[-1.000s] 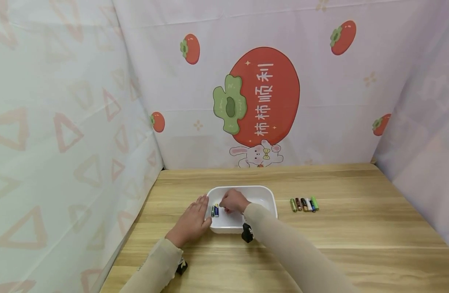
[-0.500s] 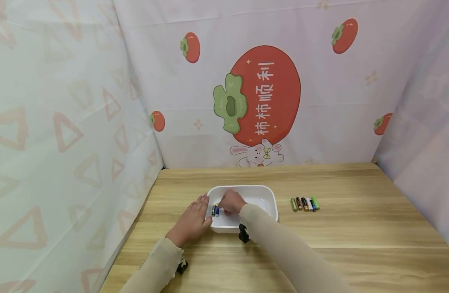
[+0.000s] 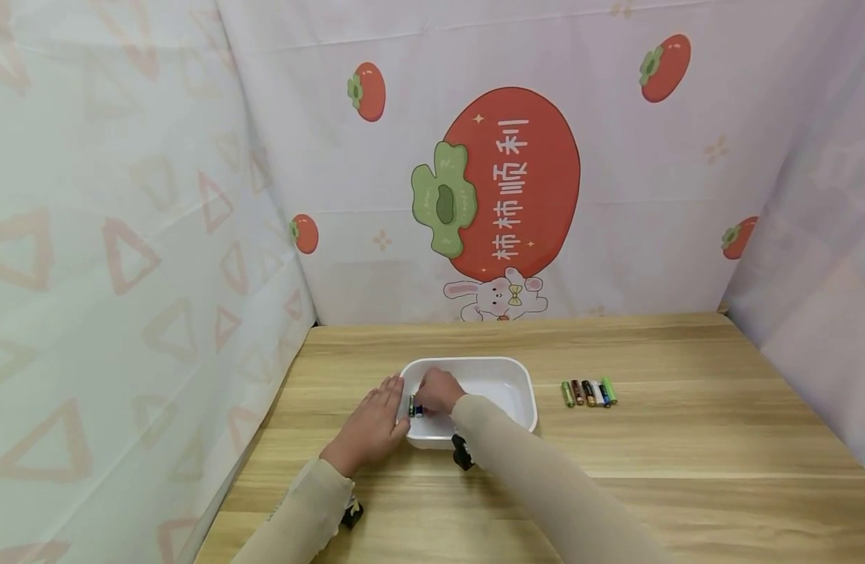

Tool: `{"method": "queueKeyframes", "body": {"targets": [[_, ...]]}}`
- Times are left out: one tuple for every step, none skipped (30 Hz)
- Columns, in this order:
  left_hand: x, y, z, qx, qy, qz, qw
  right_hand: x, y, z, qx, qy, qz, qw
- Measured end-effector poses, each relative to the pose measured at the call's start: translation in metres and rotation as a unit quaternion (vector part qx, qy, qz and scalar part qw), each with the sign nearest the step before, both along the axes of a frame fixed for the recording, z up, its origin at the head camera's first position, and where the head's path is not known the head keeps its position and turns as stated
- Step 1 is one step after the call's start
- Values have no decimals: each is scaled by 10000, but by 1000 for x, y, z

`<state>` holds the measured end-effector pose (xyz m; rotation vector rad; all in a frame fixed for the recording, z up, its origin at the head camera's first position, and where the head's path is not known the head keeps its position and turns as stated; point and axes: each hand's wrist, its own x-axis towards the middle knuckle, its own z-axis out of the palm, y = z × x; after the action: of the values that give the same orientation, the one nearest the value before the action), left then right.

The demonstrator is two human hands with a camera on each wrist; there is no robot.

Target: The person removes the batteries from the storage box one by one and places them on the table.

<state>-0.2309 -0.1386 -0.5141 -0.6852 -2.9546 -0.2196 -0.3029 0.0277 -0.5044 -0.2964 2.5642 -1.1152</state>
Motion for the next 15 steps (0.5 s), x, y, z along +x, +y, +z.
{"method": "queueKeyframes", "body": {"targets": [[0, 0, 0, -17, 1, 7, 10000, 0, -1, 0, 35, 16, 8, 10000], [0, 0, 0, -31, 3, 12, 10000, 0, -1, 1, 70, 20, 9, 10000], [0, 0, 0, -42, 10, 14, 10000, 0, -2, 1, 107, 43, 5, 9999], [0, 0, 0, -48, 13, 14, 10000, 0, -2, 1, 155, 73, 1, 9999], [0, 0, 1, -51, 8, 17, 10000, 0, -3, 1, 207, 89, -3, 9997], [0, 0, 1, -40, 11, 13, 10000, 0, -3, 0, 248, 109, -6, 9996], [0, 0, 1, -39, 12, 14, 10000, -1, -4, 0, 271, 144, -14, 9995], [0, 0, 1, -29, 11, 14, 10000, -1, -4, -1, 301, 166, -24, 9994], [1, 1, 1, -20, 9, 13, 10000, -1, -5, -2, 333, 189, -26, 9993], [1, 1, 1, -7, 4, 14, 10000, -1, -5, -2, 358, 209, -25, 9991], [0, 1, 1, 6, 14, 11, 10000, -1, -5, -2, 361, 240, -20, 9991], [0, 1, 0, 15, 27, 7, 10000, -2, -6, -3, 372, 248, -13, 9990], [0, 1, 0, 19, 21, 11, 10000, -2, -6, -3, 391, 260, -7, 9989], [0, 1, 0, 17, 4, 21, 10000, -2, -6, -3, 415, 258, 0, 9988], [0, 1, 0, 15, -7, 25, 10000, -2, -6, -3, 423, 266, 6, 9988]]}}
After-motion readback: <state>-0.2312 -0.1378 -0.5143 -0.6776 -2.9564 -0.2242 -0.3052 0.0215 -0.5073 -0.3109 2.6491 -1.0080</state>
